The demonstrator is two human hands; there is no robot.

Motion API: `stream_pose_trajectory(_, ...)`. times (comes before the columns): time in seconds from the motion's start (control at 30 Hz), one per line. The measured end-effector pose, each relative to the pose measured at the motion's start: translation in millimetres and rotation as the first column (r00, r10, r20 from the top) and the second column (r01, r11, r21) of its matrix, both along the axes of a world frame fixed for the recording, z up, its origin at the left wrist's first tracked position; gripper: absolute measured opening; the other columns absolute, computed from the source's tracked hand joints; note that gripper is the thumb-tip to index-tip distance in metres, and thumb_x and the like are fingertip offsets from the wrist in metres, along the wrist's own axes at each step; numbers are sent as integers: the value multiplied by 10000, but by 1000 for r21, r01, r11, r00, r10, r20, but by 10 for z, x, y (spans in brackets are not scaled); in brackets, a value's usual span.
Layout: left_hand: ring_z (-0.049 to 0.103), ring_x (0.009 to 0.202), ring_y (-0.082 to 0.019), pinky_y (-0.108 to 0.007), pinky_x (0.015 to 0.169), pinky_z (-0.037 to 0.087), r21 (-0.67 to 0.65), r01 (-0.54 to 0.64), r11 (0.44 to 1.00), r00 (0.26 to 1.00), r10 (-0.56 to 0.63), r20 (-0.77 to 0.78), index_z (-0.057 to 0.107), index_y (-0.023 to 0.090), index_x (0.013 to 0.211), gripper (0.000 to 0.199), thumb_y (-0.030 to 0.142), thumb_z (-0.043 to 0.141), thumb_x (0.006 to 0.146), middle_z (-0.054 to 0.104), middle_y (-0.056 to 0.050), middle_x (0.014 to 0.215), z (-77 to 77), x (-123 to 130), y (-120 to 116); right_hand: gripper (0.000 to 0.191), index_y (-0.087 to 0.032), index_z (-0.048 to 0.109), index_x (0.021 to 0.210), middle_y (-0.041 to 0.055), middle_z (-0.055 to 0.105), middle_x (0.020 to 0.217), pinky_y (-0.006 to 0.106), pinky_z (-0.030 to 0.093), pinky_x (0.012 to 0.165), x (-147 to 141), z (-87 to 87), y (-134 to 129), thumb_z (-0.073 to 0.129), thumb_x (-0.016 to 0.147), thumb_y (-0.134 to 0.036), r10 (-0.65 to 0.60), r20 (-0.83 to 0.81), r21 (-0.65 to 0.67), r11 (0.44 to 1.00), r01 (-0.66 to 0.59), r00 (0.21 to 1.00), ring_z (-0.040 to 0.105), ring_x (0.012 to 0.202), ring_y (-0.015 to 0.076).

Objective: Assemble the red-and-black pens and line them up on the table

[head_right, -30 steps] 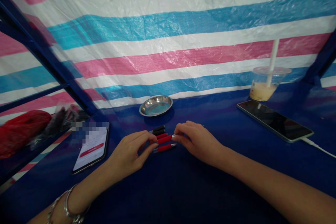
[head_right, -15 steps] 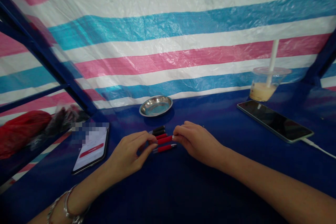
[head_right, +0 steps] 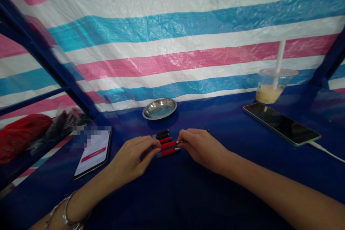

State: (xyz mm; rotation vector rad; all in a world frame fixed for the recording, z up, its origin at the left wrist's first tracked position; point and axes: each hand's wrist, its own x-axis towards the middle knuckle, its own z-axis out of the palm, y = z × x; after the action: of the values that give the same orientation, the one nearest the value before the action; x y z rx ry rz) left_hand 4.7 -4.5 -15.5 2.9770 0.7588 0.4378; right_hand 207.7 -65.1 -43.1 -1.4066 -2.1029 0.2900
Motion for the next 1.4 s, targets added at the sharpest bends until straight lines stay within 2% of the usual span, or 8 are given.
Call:
stream_pose_trajectory(0.23, 512, 642, -108, -221, 573, 378, 31, 11, 999, 999, -13, 42, 546, 156, 821, 144, 222, 418, 815, 568, -15, 725, -21, 4, 9, 201, -152, 524, 806, 43, 510, 732, 230, 345, 615, 24, 12, 11, 361, 850, -261, -18, 87, -42, 999, 22, 996, 474, 666, 119)
stream_pose_trajectory(0.6, 517, 663, -122, -249, 598, 383, 287, 35, 957, 998, -51, 47, 539, 152, 853, 148, 228, 415, 828, 588, -32, 802, -32, -16, -8, 204, -143, 511, 701, -4, 513, 599, 198, 297, 514, -42, 44, -8, 393, 826, -253, -42, -144, -137, 990, 22, 989, 433, 529, 78)
stream_pose_trajectory(0.73, 533, 675, -123, -239, 599, 392, 182, -29, 983, 1000, 28, 9, 539, 160, 841, 156, 244, 409, 827, 581, -22, 778, -19, -17, 25, 255, -159, 558, 790, -2, 533, 614, 203, 320, 520, 26, 68, 25, 380, 831, -337, -61, -198, -185, 982, 24, 978, 473, 558, 93)
stream_pose_trajectory(0.83, 542, 677, -128, -231, 583, 392, 80, -131, 988, 988, 137, -72, 546, 166, 851, 160, 263, 422, 818, 579, -20, 781, -15, -26, 95, 260, -172, 554, 888, 12, 562, 694, 227, 329, 549, 155, 77, 82, 402, 818, -370, -178, -79, -109, 980, 169, 981, 497, 618, 117)
stream_pose_trajectory(0.93, 544, 703, -143, -242, 599, 396, 21, -184, 983, 970, 185, -161, 547, 172, 849, 152, 268, 437, 807, 575, -24, 800, -24, -31, 160, 206, -174, 565, 840, 33, 579, 767, 261, 342, 619, 311, 63, 143, 423, 809, -320, -274, 100, -41, 960, 279, 957, 513, 700, 149)
stream_pose_trajectory(1.1, 535, 743, -161, -271, 639, 400, -33, -187, 982, 959, 175, -222, 541, 185, 846, 149, 261, 416, 816, 563, -23, 802, -30, -24, 170, 219, -157, 572, 822, 66, 560, 760, 305, 360, 654, 480, 3, 194, 471, 778, -346, -336, 279, -26, 934, 357, 900, 506, 719, 189)
stream_pose_trajectory(1.27, 519, 771, -158, -266, 655, 397, -52, -163, 985, 968, 149, -202, 533, 189, 870, 179, 307, 406, 824, 542, -24, 825, 9, -21, 146, 255, -144, 579, 872, 99, 551, 808, 327, 370, 720, 497, -97, 226, 467, 781, -355, -368, 346, 1, 920, 392, 863, 499, 824, 222)
stream_pose_trajectory(1.4, 512, 773, -149, -262, 680, 394, -65, -219, 974, 963, 204, -176, 526, 188, 876, 211, 306, 354, 846, 530, -21, 835, 16, -25, 179, 182, -147, 591, 813, 99, 543, 816, 321, 369, 742, 469, -158, 250, 477, 778, -284, -376, 382, -31, 908, 418, 844, 494, 837, 215)
